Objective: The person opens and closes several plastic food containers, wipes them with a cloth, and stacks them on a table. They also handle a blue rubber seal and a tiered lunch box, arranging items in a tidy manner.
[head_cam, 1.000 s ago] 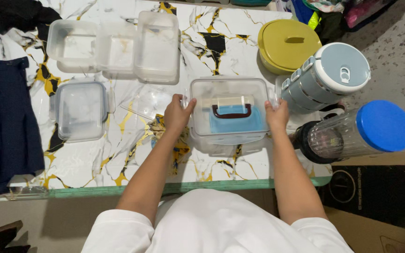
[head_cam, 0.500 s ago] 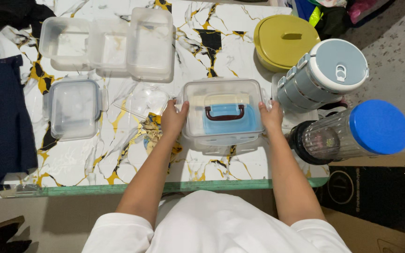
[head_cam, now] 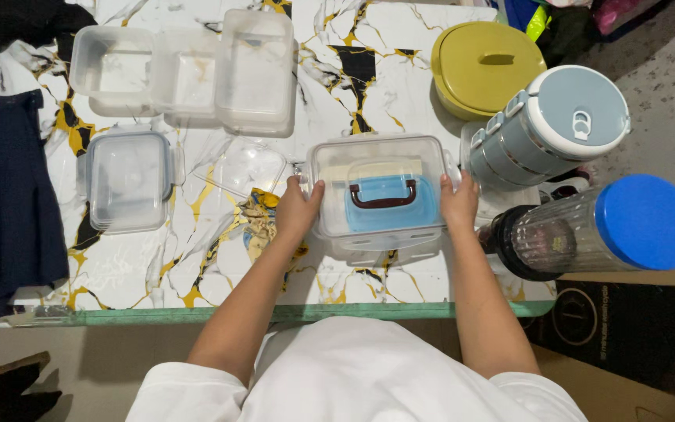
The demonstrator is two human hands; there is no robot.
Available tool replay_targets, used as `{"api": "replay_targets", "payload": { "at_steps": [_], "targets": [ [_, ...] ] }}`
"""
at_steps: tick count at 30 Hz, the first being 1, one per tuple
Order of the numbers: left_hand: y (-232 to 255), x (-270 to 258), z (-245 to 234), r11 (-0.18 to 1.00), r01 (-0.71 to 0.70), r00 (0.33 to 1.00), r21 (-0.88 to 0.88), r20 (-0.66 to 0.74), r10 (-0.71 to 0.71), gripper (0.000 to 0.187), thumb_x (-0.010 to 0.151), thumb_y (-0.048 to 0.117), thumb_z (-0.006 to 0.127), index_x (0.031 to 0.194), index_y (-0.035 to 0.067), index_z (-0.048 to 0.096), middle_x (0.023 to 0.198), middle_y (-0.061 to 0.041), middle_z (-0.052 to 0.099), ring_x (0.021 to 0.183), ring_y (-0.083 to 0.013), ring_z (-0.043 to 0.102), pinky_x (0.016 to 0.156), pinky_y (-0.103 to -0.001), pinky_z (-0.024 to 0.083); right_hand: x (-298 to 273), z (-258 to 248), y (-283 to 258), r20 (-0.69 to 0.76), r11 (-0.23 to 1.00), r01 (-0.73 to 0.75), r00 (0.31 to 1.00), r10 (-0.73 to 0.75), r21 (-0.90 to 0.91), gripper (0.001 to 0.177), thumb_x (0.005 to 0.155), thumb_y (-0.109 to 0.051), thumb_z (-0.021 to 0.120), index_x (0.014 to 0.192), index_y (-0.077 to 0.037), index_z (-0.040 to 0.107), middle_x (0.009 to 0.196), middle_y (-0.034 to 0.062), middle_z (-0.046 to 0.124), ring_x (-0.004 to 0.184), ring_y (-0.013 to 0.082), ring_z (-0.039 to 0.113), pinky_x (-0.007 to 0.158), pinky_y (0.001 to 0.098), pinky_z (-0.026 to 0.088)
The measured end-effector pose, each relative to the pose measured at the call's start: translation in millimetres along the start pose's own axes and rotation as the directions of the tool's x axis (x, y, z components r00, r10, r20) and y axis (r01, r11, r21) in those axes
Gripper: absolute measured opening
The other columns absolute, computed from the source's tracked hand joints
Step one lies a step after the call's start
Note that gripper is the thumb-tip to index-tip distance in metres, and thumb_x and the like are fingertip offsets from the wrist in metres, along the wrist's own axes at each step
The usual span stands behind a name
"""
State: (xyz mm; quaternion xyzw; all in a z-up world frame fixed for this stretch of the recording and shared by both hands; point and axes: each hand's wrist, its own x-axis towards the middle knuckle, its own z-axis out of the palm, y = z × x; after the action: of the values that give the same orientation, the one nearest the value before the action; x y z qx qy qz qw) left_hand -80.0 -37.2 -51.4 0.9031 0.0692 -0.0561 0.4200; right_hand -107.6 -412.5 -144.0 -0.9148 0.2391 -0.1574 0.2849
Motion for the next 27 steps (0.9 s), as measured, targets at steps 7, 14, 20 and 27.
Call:
{"api": "replay_targets", "payload": {
  "at_steps": [7, 14, 20, 27],
  "targets": [
    [-18, 11, -6, 0.996, 0.063, 0.998, -0.059, 0.01, -0.062, 0.073, 0.088, 0.061, 0.063, 0.128, 0.0, 0.057, 0.088, -0.023, 0.073, 0.084, -0.038, 0.072, 0.077, -0.048, 0.055, -3, 4, -5, 0.063, 0.998, -0.004, 0.998, 0.0, 0.063, 0.062, 0.097, -0.039, 0.067, 0.142, 0.002, 0.053, 0.134, 0.0291, 0.057, 0.117, 0.0426, 0.059, 0.101, 0.0469, 0.047],
    [-15, 0, -14, 0.997, 0.08, 0.993, 0.003, 0.083, -0.08, 0.068, 0.093, 0.06, 0.059, 0.125, 0.0, 0.058, 0.09, -0.022, 0.072, 0.086, -0.04, 0.071, 0.077, -0.049, 0.054, -8, 2, -15, 0.023, 0.998, 0.044, 0.999, -0.045, 0.044, 0.058, 0.099, -0.035, 0.067, 0.142, 0.002, 0.052, 0.134, 0.0312, 0.055, 0.119, 0.0461, 0.056, 0.103, 0.0494, 0.045],
    [-20, -8, 7, 1.0, -0.006, 0.997, 0.002, 0.078, 0.006, 0.068, 0.102, 0.044, 0.05, 0.141, -0.012, 0.043, 0.111, -0.034, 0.065, 0.108, -0.0472, 0.063, 0.096, -0.052, 0.049, -14, -16, -37, 0.041, 0.994, 0.062, 0.997, -0.059, -0.089, 0.053, 0.102, -0.03, 0.062, 0.144, 0.002, 0.054, 0.129, 0.0319, 0.056, 0.12, 0.0482, 0.054, 0.105, 0.0522, 0.043],
    [-21, -12, 59, 0.966, -0.249, 0.932, 0.075, -0.253, 0.26, 0.064, 0.102, 0.009, 0.043, 0.155, -0.021, 0.021, 0.161, -0.045, 0.016, 0.152, -0.053, 0.017, 0.125, -0.054, 0.018, -24, -25, -76, -0.045, 0.901, 0.332, 0.933, -0.358, -0.28, 0.042, 0.109, -0.022, 0.056, 0.142, 0.004, 0.056, 0.139, 0.0273, 0.063, 0.131, 0.0419, 0.06, 0.109, 0.0464, 0.047]
  ]
}}
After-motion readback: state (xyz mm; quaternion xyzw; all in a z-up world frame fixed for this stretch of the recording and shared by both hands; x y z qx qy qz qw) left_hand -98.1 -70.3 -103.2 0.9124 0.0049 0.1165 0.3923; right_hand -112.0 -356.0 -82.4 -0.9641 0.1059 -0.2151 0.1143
